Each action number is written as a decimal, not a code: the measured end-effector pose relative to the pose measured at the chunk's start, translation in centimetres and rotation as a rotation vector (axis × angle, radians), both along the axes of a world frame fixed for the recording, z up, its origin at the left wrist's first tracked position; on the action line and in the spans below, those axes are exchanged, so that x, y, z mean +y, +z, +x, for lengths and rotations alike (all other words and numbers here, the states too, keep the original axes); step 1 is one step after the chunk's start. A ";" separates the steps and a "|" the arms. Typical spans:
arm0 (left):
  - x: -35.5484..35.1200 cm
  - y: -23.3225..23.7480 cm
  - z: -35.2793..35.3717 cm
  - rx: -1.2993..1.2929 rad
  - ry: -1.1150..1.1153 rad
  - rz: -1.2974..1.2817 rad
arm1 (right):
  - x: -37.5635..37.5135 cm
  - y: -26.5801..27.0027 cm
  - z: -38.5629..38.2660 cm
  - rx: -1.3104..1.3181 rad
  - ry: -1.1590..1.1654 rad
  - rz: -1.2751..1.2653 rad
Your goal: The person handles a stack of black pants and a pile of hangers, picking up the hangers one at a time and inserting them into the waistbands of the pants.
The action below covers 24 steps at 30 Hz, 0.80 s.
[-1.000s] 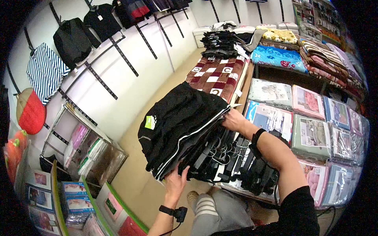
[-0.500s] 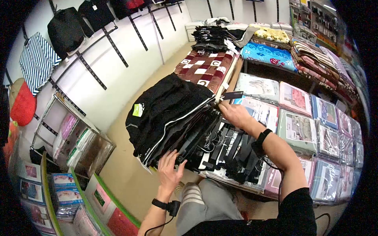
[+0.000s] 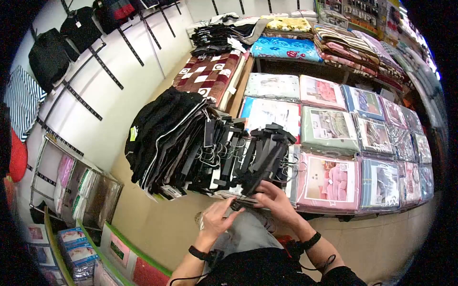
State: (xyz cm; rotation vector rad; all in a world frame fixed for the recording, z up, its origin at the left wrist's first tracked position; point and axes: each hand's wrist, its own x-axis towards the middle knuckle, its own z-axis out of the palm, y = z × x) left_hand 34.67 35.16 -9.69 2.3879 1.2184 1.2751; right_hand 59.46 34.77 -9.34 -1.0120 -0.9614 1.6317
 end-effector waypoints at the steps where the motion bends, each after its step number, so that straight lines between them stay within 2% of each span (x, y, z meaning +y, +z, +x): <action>1: -0.5 -0.4 0.9 0.034 -0.048 -0.015 | -0.7 0.9 -1.1 0.080 -0.065 0.001; 3: -1.2 0.1 2.8 0.106 -0.149 -0.042 | -1.0 -1.4 -1.9 0.013 -0.273 -0.120; 4: -1.7 -0.5 3.0 0.147 -0.224 -0.072 | -1.4 -2.1 -1.7 -0.022 -0.302 -0.101; 7: -2.5 -0.5 1.9 0.111 -0.228 -0.234 | -1.5 -2.7 -1.5 -0.103 -0.326 -0.066; 8: -3.0 -0.1 1.0 0.154 -0.108 -0.425 | -0.6 -2.6 -0.8 -0.116 -0.314 -0.063; 11: -2.4 -2.0 -3.1 0.150 0.032 -0.464 | 2.8 -4.0 0.8 -0.130 -0.362 0.024; 13: -2.5 -2.1 -5.4 0.129 0.099 -0.458 | 4.9 -4.1 1.6 -0.144 -0.364 -0.095; 15: -2.4 -1.6 -7.2 0.133 0.167 -0.424 | 6.7 -6.0 2.7 -0.354 -0.282 -0.058; 16: -2.4 -1.1 -8.1 0.150 0.205 -0.395 | 7.2 -7.4 2.4 -0.413 -0.386 -0.031; 17: -1.9 -0.4 -8.9 0.166 0.244 -0.358 | 7.5 -7.4 2.0 -0.779 -0.503 0.088; 22: 1.9 0.1 -12.8 0.227 0.420 -0.199 | 7.2 -6.6 0.9 -0.820 -0.524 0.119; 24: 3.6 1.0 -13.0 0.260 0.417 -0.180 | 7.5 -8.1 1.2 -0.783 -0.563 0.160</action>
